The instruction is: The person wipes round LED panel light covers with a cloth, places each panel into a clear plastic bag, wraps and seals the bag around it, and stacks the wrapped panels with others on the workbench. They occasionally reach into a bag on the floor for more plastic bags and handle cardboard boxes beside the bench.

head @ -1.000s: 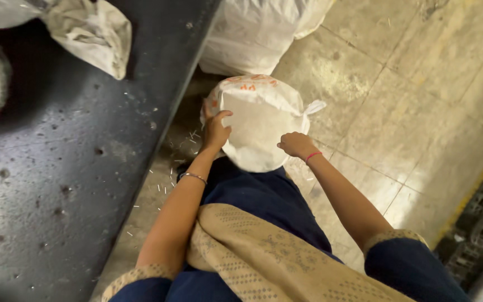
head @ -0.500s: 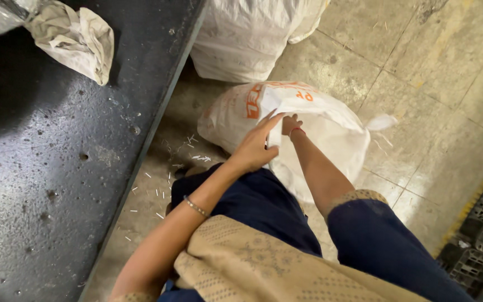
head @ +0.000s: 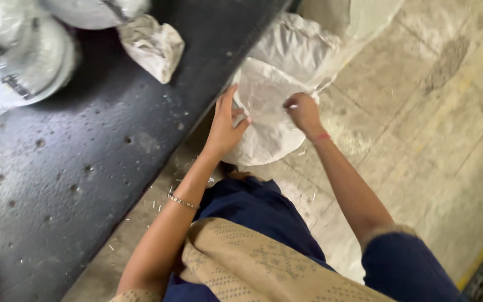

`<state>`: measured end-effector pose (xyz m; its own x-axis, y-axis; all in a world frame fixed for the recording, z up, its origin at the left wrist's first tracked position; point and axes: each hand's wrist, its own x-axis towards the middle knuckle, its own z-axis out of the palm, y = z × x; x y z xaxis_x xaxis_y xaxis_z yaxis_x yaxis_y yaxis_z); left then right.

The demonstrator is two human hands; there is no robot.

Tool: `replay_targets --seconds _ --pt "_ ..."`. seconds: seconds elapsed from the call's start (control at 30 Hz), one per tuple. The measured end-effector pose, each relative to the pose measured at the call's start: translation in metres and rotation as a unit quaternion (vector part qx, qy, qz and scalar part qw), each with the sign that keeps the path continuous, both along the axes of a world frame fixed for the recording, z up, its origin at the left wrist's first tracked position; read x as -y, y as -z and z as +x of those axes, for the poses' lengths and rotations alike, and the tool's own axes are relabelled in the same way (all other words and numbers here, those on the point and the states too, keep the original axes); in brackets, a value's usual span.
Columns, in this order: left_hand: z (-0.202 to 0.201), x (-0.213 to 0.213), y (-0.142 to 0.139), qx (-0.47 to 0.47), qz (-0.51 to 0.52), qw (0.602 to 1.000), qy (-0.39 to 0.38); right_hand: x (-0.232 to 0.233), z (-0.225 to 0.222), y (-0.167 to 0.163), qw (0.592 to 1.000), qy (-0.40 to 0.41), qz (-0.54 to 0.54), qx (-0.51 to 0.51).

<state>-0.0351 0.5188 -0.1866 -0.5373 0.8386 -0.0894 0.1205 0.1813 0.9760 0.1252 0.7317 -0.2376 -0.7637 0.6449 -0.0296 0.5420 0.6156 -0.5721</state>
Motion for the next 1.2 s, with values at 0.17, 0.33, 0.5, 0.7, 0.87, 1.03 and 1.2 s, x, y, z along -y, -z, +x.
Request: replay_targets --seconds 0.17,0.33,0.5,0.7,0.87,1.03,1.2 --pt "0.001 0.039 -0.052 0.054 -0.017 0.997 -0.052 -0.014 0.029 -0.096 0.915 0.063 -0.352 -0.186" --pt "-0.012 0.058 -0.093 0.038 0.093 0.994 -0.037 0.012 0.014 -0.160 0.795 -0.047 -0.553 -0.243" --pt "-0.049 0.096 -0.119 0.300 0.276 0.905 -0.120 0.084 -0.058 -0.172 0.726 -0.139 -0.648 -0.184" --pt "-0.094 0.201 -0.158 0.101 0.305 0.899 -0.297 0.184 -0.150 -0.201 0.819 -0.200 -0.527 -0.111" --pt "-0.122 0.291 -0.195 -0.317 0.158 0.819 -0.451 0.248 -0.177 -0.284 0.850 -0.237 -0.293 -0.368" --pt "-0.118 0.347 -0.223 -0.367 0.140 0.817 -0.422 0.341 -0.206 -0.304 0.847 -0.420 -0.122 -0.303" --pt "-0.081 0.373 -0.230 -0.385 0.136 0.832 -0.375 0.419 -0.269 -0.240 0.849 -0.481 -0.069 -0.209"
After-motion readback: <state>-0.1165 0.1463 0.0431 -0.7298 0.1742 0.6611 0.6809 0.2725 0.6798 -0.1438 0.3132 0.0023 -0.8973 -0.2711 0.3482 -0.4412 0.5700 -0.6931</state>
